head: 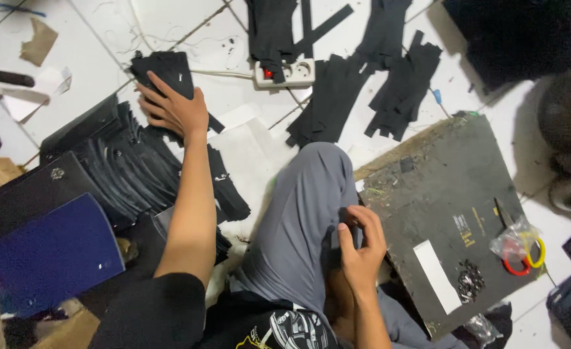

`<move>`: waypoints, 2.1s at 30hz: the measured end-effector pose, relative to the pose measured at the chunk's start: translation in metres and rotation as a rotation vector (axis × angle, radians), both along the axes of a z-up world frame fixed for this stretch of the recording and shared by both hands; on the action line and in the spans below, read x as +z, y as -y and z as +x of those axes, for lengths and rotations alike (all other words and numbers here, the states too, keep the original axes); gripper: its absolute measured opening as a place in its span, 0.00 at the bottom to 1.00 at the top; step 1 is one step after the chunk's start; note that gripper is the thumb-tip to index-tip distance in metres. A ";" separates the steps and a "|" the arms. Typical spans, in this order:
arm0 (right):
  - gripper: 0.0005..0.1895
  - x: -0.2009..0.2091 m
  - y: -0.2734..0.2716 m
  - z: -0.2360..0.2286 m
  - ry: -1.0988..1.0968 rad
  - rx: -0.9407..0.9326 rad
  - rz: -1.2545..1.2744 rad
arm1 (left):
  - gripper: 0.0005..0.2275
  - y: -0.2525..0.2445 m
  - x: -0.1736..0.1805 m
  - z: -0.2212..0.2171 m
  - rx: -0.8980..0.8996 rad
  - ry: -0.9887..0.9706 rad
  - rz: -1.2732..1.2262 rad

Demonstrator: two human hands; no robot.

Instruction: Inserting metal studs into pre-cut holes in black leather strips

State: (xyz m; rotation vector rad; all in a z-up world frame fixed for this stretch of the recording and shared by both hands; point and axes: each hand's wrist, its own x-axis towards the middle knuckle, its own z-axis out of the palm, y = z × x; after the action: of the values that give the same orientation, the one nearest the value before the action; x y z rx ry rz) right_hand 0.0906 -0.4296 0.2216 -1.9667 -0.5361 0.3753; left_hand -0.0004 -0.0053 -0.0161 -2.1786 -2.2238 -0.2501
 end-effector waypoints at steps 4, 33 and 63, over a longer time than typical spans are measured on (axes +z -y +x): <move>0.14 0.001 0.018 -0.004 0.047 -0.090 0.014 | 0.44 0.060 0.052 0.046 -0.210 0.144 0.156; 0.09 -0.041 0.055 0.025 0.149 -0.325 0.066 | 0.36 0.174 0.050 0.237 -1.120 -0.048 -0.363; 0.19 -0.052 0.111 0.037 -0.288 -0.578 0.266 | 0.36 0.315 0.186 0.256 -1.249 0.598 -1.079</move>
State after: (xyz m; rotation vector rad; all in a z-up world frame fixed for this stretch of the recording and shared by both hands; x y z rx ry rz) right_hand 0.1278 -0.5407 0.1692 -1.6786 0.1659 0.1998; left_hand 0.2557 -0.3201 0.1703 -4.2461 -0.5881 0.5070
